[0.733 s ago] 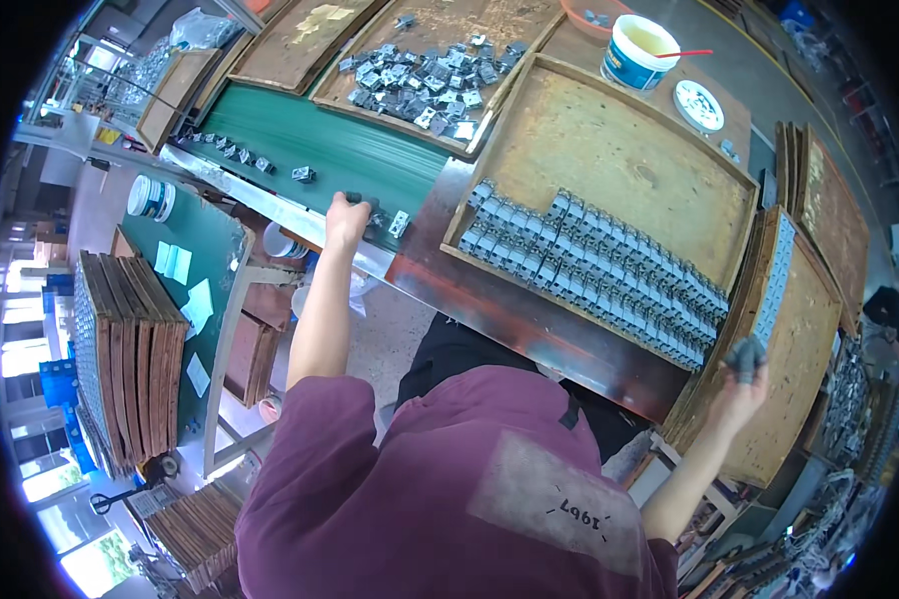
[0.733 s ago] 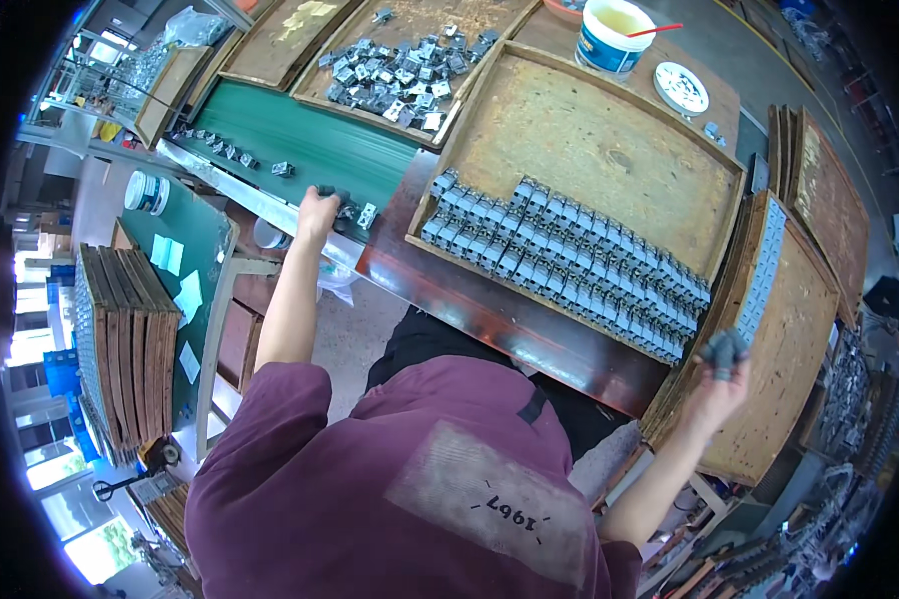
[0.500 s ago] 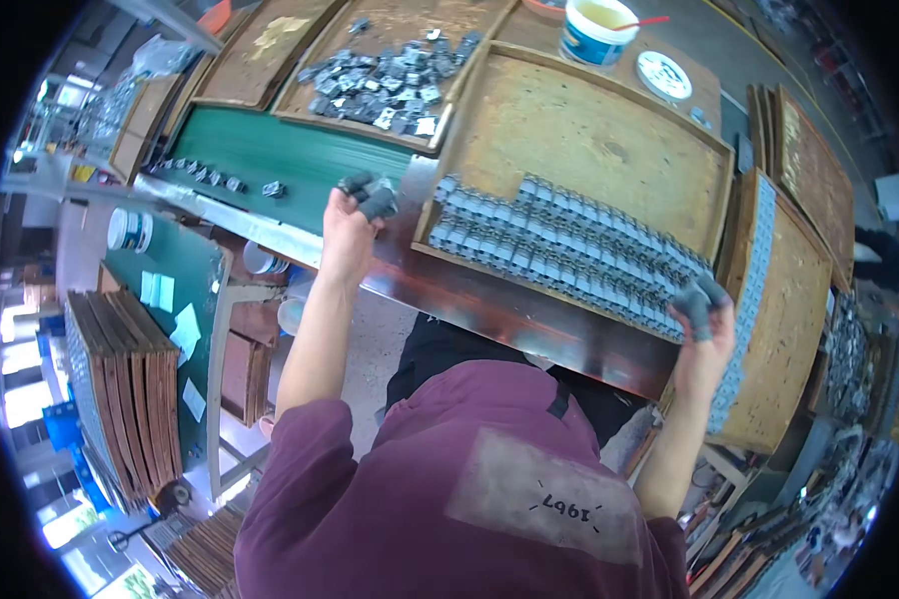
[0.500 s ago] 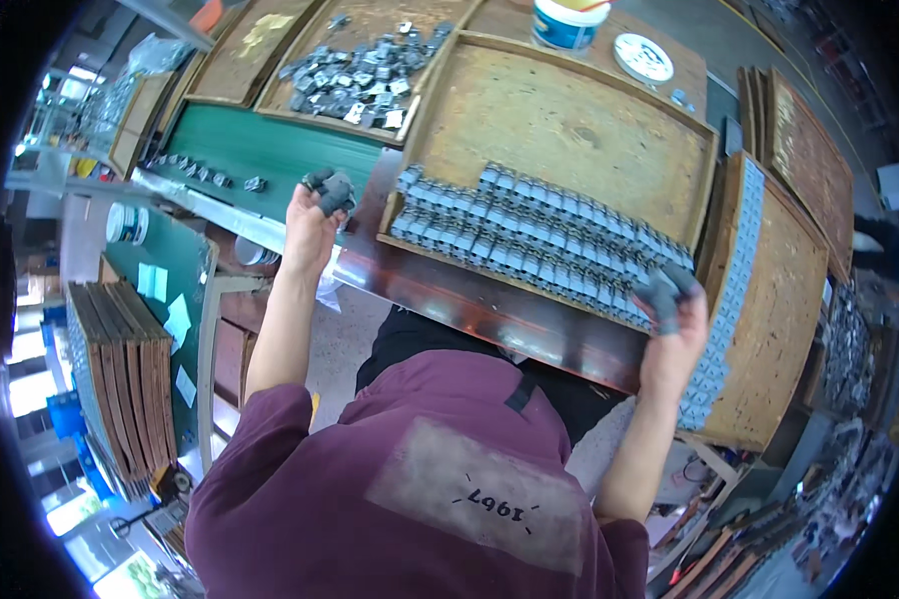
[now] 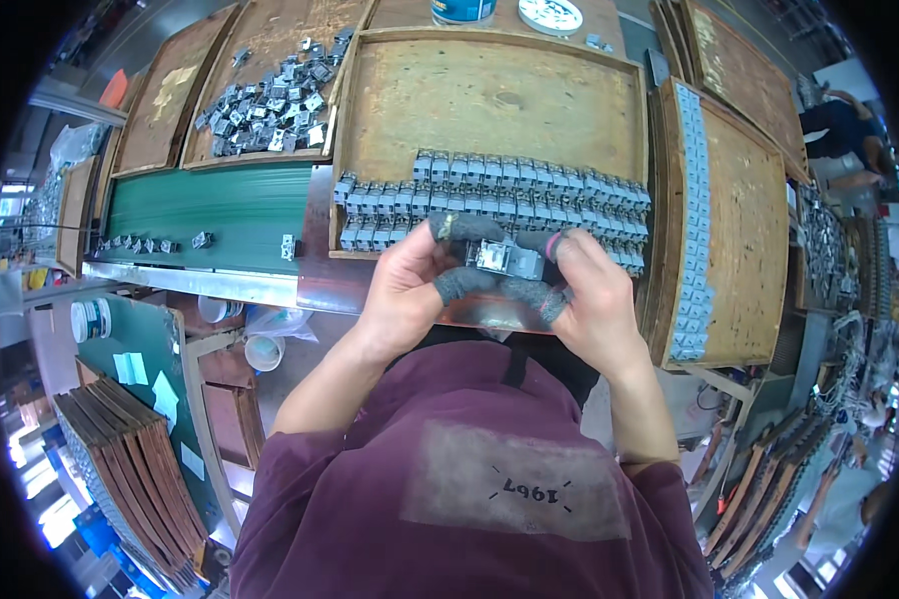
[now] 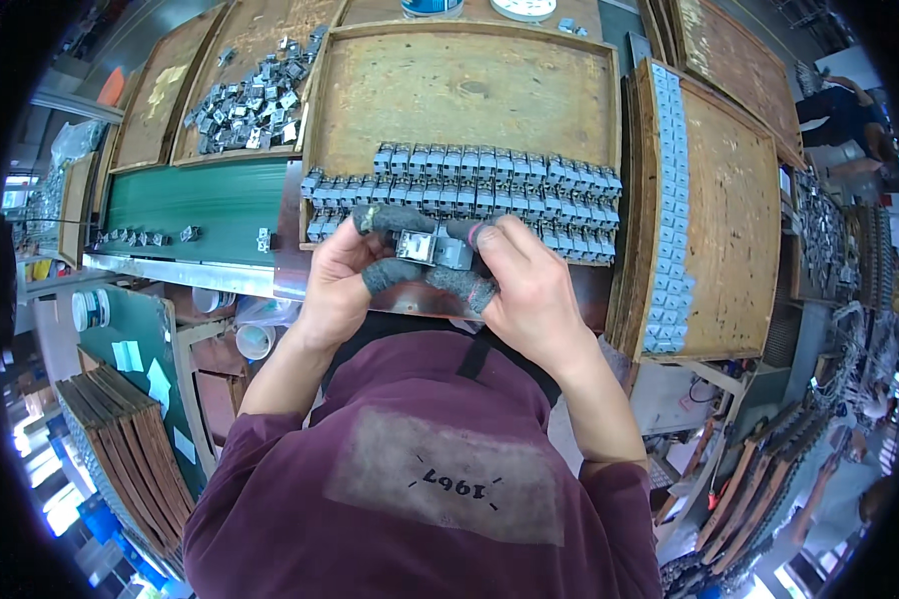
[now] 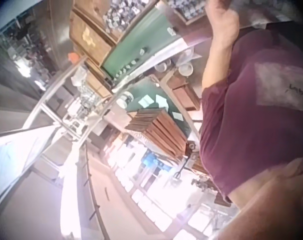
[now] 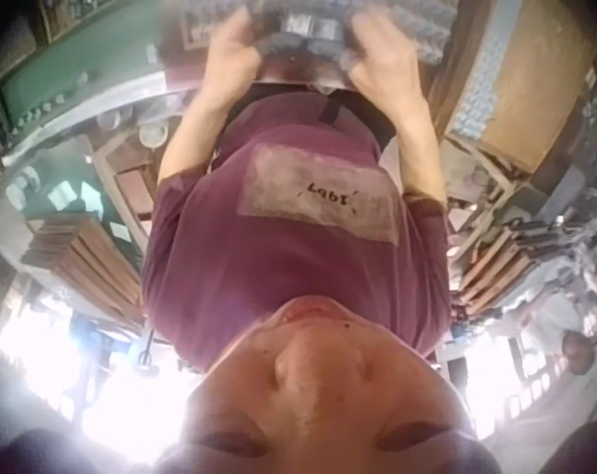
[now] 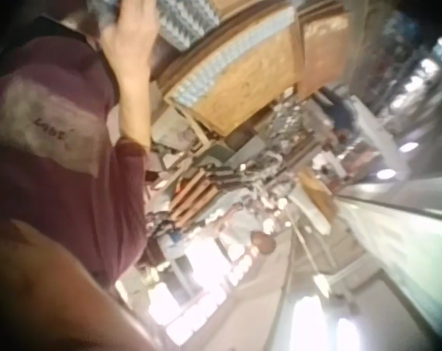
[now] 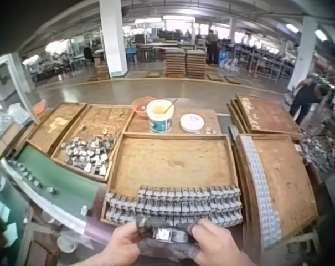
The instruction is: Assembling small mechanical housing components and placing them into a tray at a manual assembly station.
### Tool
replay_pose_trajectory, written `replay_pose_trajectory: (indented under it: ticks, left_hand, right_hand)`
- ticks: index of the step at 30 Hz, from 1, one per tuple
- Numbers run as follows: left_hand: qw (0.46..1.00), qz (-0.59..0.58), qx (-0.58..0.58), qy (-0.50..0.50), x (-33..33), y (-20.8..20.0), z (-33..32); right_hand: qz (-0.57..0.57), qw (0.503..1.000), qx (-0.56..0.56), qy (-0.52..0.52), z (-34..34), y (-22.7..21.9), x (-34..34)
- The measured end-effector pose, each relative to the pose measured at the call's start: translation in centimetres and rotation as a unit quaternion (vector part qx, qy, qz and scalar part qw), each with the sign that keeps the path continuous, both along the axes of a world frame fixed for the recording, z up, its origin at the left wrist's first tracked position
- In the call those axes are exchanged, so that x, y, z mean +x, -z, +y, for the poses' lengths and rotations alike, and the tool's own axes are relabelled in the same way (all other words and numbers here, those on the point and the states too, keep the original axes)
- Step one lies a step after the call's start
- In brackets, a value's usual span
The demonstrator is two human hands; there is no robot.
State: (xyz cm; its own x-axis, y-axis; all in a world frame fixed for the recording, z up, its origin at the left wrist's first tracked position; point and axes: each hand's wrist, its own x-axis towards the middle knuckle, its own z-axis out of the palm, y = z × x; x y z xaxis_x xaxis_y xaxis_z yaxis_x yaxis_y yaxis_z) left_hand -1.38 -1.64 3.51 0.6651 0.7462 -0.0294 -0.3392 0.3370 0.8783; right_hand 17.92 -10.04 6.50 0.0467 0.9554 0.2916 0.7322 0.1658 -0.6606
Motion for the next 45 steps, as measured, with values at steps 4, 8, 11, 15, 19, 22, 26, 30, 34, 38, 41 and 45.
replay_pose_trajectory:
  ticks: [4,8,11,15,19,22,26,30,34,38,41,45]
  left_hand:
    - [0.982,0.129,0.137,-0.015,1.7,1.1,-1.3]
    - [0.970,0.182,0.163,-0.024,2.5,1.8,-1.8]
    - [0.929,0.254,0.266,-0.035,3.1,2.4,-2.3]
    - [0.843,0.303,0.437,-0.077,3.7,4.0,-1.1]
    - [0.877,0.201,0.433,-0.051,3.4,4.8,0.0]
    - [0.912,0.129,0.390,-0.003,3.6,4.2,0.1]
    - [0.888,0.139,0.437,-0.027,3.5,3.3,-0.2]
    - [0.852,0.127,0.507,-0.036,3.2,2.9,0.2]
    - [0.868,0.114,0.484,0.008,2.9,3.5,1.2]
    - [0.899,0.081,0.429,-0.007,3.1,3.3,0.6]
    - [0.877,0.108,0.469,0.000,3.6,3.1,0.1]
    - [0.865,0.108,0.490,0.002,4.7,3.1,-0.2]
  right_hand:
    - [-0.074,0.997,0.029,0.025,0.0,1.8,0.2]
    - [-0.131,0.987,0.087,0.042,0.4,4.0,0.1]
    - [-0.096,0.992,0.057,0.053,0.4,4.0,-0.1]
    - [-0.046,0.998,-0.017,0.047,-0.4,4.5,-0.7]
    - [0.139,0.971,-0.174,0.085,-0.1,3.8,0.2]
    - [0.249,0.936,-0.248,-0.010,-0.2,4.3,1.0]
    - [0.196,0.970,-0.141,-0.008,-0.4,4.5,0.7]
    - [0.200,0.976,-0.082,-0.003,-0.4,3.9,0.0]
    - [0.176,0.979,-0.103,0.026,-0.6,3.8,-0.7]
    - [0.125,0.991,-0.054,0.016,-1.0,4.0,-0.4]
    - [0.143,0.988,-0.048,0.039,-1.5,4.0,0.0]
    - [0.173,0.981,-0.050,0.076,-2.6,3.4,0.3]
